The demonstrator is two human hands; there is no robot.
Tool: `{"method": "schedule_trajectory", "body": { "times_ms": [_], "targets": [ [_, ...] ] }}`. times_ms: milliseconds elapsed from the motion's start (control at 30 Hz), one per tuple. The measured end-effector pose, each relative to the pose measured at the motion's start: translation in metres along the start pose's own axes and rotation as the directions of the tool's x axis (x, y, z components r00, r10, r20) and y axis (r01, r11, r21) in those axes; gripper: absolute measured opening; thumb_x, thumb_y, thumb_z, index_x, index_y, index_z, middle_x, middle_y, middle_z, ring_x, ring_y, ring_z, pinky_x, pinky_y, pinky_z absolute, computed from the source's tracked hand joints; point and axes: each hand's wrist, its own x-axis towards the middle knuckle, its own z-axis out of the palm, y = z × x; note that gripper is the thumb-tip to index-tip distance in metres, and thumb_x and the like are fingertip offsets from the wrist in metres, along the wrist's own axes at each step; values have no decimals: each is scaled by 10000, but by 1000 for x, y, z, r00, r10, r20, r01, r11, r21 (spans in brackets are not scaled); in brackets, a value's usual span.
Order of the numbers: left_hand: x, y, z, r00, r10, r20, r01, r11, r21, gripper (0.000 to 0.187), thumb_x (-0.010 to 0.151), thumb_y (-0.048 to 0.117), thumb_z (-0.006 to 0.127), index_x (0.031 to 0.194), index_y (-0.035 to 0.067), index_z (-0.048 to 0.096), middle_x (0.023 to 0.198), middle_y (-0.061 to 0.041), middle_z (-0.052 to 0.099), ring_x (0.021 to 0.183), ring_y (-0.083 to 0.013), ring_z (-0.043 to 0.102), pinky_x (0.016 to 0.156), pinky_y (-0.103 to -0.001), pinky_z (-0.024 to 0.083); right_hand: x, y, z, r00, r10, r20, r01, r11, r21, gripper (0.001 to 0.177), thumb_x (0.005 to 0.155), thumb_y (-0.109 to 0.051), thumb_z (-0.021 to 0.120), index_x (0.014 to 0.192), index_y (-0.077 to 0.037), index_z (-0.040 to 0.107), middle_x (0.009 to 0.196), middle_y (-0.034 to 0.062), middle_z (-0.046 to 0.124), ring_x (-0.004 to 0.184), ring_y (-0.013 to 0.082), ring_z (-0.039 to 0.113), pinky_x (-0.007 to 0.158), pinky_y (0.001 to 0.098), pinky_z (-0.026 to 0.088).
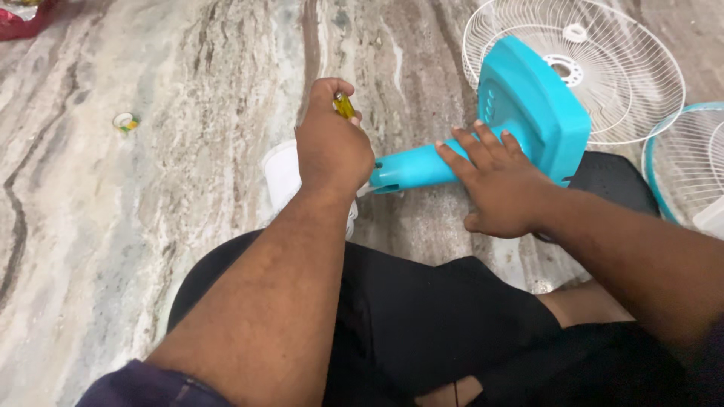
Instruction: The person disassembles a small electric fan by removing screws from the rear housing and detaching the motor unit from the stand using a screwdriver. The fan parts are placed on the floor.
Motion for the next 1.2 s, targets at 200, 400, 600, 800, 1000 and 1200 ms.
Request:
{"method": "schedule_trajectory", "body": {
  "times_ms": [200,400,600,800,1000,1200],
  "targets": [
    [-4,3,0,1000,-6,19,6,1000,18,337,923,-4,579,1204,182,568,1016,-88,763,983,-264,742,848,-403,543,-1,2,-5,998,-8,62,6,999,39,1253,725,-369,847,1645,-195,14,1672,164,7,1548,406,-45,1233,581,57],
    [-5,8,-4,997,-18,69,15,999,37,343,929,9,572,1208,209,568,1031,-94,764,993,-287,734,858,-416,538,-1,1,-9,995,-9,94,5,999,39,1250,732,-353,837,1648,-209,-1,1681,152,-7,1556,391,-65,1244,572,37],
    [-9,18,-10,986,-56,158,40,994,106,328,938,35,580,1195,238,595,1017,-126,746,992,-307,723,854,-427,532,0,2,-11,993,3,116,-7,999,37,1256,733,-364,834,1647,-213,-14,1684,146,-28,1558,385,-84,1247,571,30],
    [-10,27,-19,991,-16,137,-15,975,223,217,876,109,680,1082,175,659,984,-141,744,964,-332,721,857,-425,552,-2,3,-7,994,-6,110,-1,998,61,1240,742,-338,815,1651,-218,-20,1688,144,-38,1560,380,-99,1246,571,12],
    [-8,20,-7,986,32,163,-85,941,328,229,945,203,636,1142,94,596,1055,-193,676,1008,-381,661,866,-489,513,-1,5,-5,993,2,115,-10,998,67,1239,743,-353,817,1648,-224,-20,1688,135,-40,1562,371,-105,1249,567,6],
    [0,6,7,988,143,56,-153,948,280,220,985,233,548,1093,70,649,1115,-205,650,1025,-407,636,892,-500,497,-3,7,0,997,-11,80,4,997,79,1234,746,-373,819,1650,-214,-6,1684,149,-24,1556,388,-92,1239,583,17]
  ]
}}
